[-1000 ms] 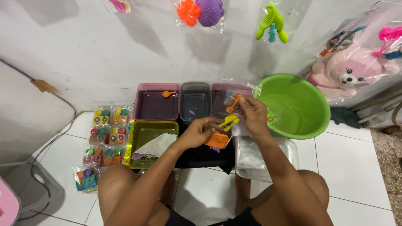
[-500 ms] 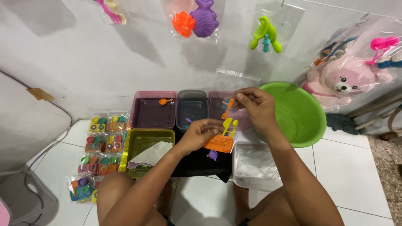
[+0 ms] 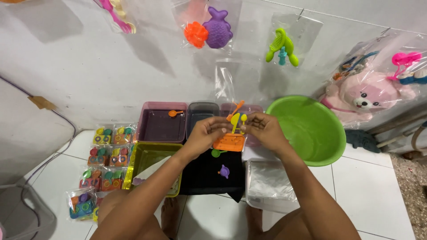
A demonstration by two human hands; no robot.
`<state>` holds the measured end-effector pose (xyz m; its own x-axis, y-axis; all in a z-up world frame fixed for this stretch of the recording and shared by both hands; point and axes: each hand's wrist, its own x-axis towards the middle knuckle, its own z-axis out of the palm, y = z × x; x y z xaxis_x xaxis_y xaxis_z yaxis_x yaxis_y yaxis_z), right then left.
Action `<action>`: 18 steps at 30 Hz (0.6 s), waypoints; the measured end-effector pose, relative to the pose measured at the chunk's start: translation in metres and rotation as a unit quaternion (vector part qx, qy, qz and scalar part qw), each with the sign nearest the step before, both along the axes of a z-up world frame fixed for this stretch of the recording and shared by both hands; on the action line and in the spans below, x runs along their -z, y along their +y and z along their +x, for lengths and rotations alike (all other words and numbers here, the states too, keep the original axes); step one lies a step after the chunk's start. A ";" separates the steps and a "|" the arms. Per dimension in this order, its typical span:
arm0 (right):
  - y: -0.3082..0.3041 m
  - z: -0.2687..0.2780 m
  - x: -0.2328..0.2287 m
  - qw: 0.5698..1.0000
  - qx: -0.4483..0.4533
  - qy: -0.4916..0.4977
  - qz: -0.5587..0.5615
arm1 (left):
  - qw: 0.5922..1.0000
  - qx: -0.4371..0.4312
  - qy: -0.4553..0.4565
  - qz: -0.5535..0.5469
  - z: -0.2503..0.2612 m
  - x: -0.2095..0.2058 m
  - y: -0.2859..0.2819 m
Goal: Sorting and packing small plastic toy components into individual plastic bags from various bins.
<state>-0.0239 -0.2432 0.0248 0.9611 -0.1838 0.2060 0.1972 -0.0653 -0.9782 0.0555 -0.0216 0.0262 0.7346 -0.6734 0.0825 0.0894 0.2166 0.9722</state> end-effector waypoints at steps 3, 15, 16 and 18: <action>0.002 0.006 0.009 0.999 0.028 -0.020 0.028 | 0.999 0.005 -0.026 -0.021 0.000 0.009 -0.001; 0.007 0.008 0.019 0.998 0.019 -0.007 0.055 | 0.998 -0.026 -0.055 -0.028 0.004 0.047 0.003; 0.010 0.006 0.015 0.998 0.019 -0.005 0.055 | 0.998 -0.026 -0.054 -0.027 0.004 0.048 0.004; 0.017 0.002 0.007 0.999 0.030 0.005 0.042 | 0.998 -0.028 -0.057 -0.021 0.003 0.049 0.006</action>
<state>-0.0215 -0.2262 0.0182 0.9499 -0.2572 0.1777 0.1853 0.0053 -0.9827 0.0587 -0.0159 -0.0229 0.7556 -0.6254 0.1946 -0.0348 0.2583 0.9654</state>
